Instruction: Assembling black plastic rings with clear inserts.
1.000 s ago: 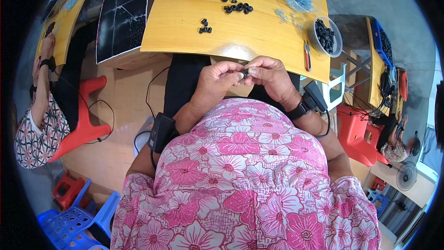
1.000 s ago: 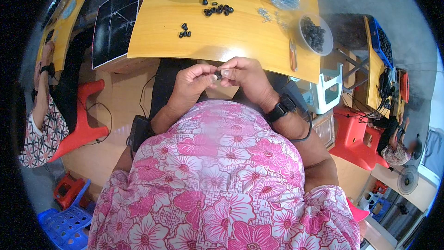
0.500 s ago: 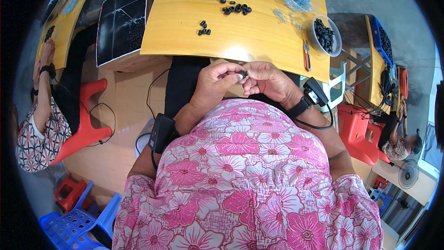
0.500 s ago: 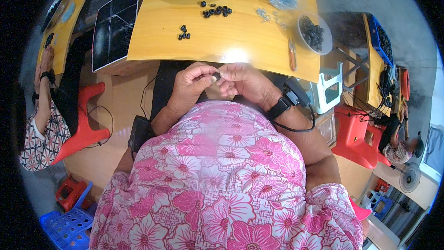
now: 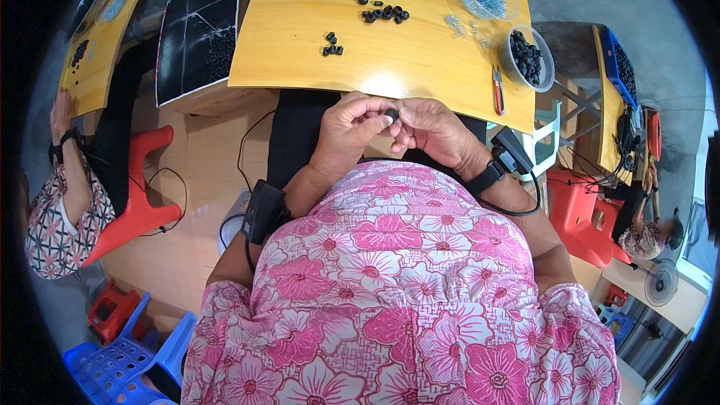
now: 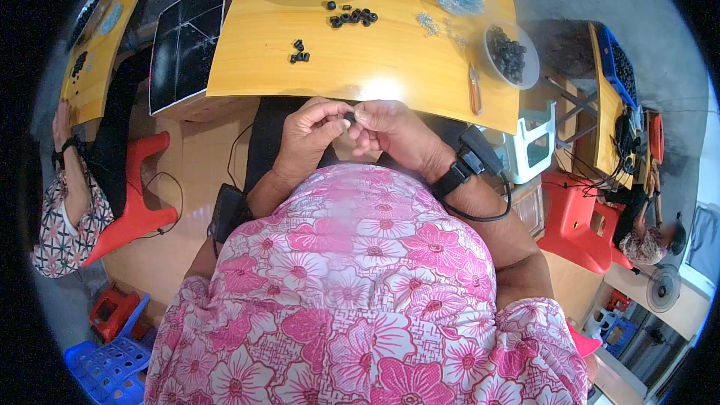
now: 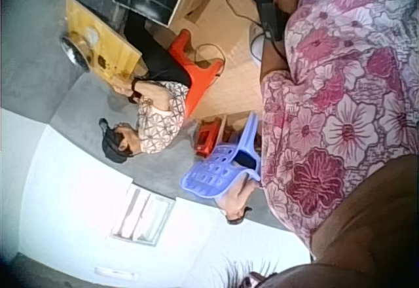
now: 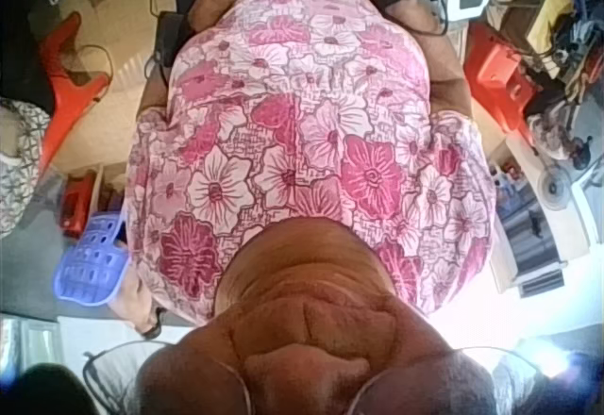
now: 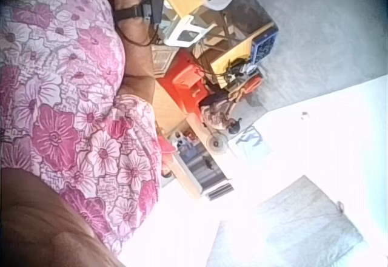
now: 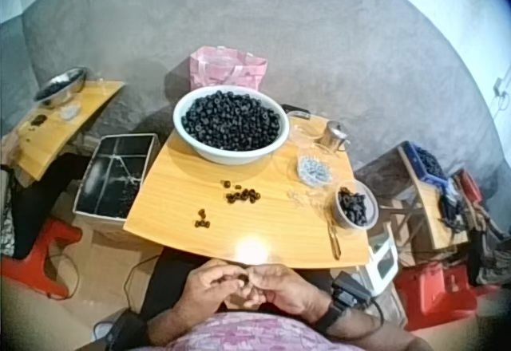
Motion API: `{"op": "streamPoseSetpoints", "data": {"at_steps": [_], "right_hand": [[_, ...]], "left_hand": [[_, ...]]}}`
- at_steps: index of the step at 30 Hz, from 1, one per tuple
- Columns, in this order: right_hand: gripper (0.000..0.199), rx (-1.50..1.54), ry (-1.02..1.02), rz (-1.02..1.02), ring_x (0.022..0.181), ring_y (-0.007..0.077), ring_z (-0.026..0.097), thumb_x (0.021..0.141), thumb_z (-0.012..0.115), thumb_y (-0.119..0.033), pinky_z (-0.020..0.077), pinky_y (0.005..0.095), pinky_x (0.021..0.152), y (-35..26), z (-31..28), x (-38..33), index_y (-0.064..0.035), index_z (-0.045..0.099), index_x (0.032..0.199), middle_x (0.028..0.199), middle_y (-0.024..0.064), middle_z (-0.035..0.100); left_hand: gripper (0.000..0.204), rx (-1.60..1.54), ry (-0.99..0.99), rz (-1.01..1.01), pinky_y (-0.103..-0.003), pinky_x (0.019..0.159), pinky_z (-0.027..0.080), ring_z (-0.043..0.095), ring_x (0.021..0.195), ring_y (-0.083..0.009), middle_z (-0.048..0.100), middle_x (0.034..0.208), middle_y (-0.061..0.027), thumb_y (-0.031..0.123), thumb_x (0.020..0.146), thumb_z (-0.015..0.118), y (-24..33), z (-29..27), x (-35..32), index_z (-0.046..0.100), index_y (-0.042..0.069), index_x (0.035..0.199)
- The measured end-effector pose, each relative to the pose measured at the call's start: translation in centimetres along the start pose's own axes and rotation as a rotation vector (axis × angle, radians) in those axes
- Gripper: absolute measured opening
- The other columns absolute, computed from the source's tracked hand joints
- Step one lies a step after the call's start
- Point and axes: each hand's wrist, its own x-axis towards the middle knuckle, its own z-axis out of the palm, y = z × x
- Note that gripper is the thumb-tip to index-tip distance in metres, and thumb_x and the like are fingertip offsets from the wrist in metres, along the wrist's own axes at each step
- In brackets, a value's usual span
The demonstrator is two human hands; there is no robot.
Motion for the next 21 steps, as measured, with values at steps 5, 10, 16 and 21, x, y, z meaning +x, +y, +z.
{"op": "streamPoseSetpoints", "data": {"at_steps": [5,10,16,21], "right_hand": [[0.027,-0.062,0.021,-0.029,0.07,0.0095,0.059,0.097,0.057,-0.026,0.0558,0.0312,0.076,-0.2,0.9,0.0,-0.0006,0.059,0.105,0.088,0.0023,0.062],[0.024,-0.258,0.082,-0.096,0.075,0.0082,0.058,0.099,0.053,-0.024,0.0519,0.0259,0.074,0.0,1.0,0.0,-0.0021,0.058,0.107,0.091,0.0011,0.06],[0.019,-0.698,0.119,-0.292,0.08,0.0107,0.055,0.096,0.055,-0.014,0.0483,0.0246,0.073,-0.8,2.0,-0.9,0.0008,0.054,0.107,0.091,0.0038,0.058],[0.018,-1.053,0.111,-0.53,0.081,0.0194,0.058,0.092,0.056,-0.007,0.0471,0.0311,0.076,-1.1,2.4,-1.0,0.0003,0.054,0.108,0.091,0.0107,0.059]], "left_hand": [[0.021,-0.034,0.007,0.003,-0.024,0.08,0.044,0.052,0.087,-0.009,0.057,0.095,-0.0019,0.001,0.087,0.066,-0.2,0.1,0.0,0.066,-0.002,0.108],[0.031,-0.061,-0.043,0.013,-0.022,0.081,0.043,0.05,0.087,-0.0076,0.055,0.095,-0.0003,0.001,0.088,0.065,-0.4,0.1,0.2,0.062,-0.002,0.118],[0.05,-0.179,-0.167,-0.069,-0.02,0.082,0.042,0.049,0.091,-0.0059,0.054,0.101,0.0005,0.003,0.089,0.065,0.0,0.5,0.2,0.048,-0.003,0.136],[0.046,-0.041,-0.176,-0.134,-0.021,0.084,0.042,0.049,0.091,-0.0063,0.054,0.103,-0.0006,0.007,0.089,0.067,0.6,0.4,0.1,0.052,-0.005,0.131]]}}
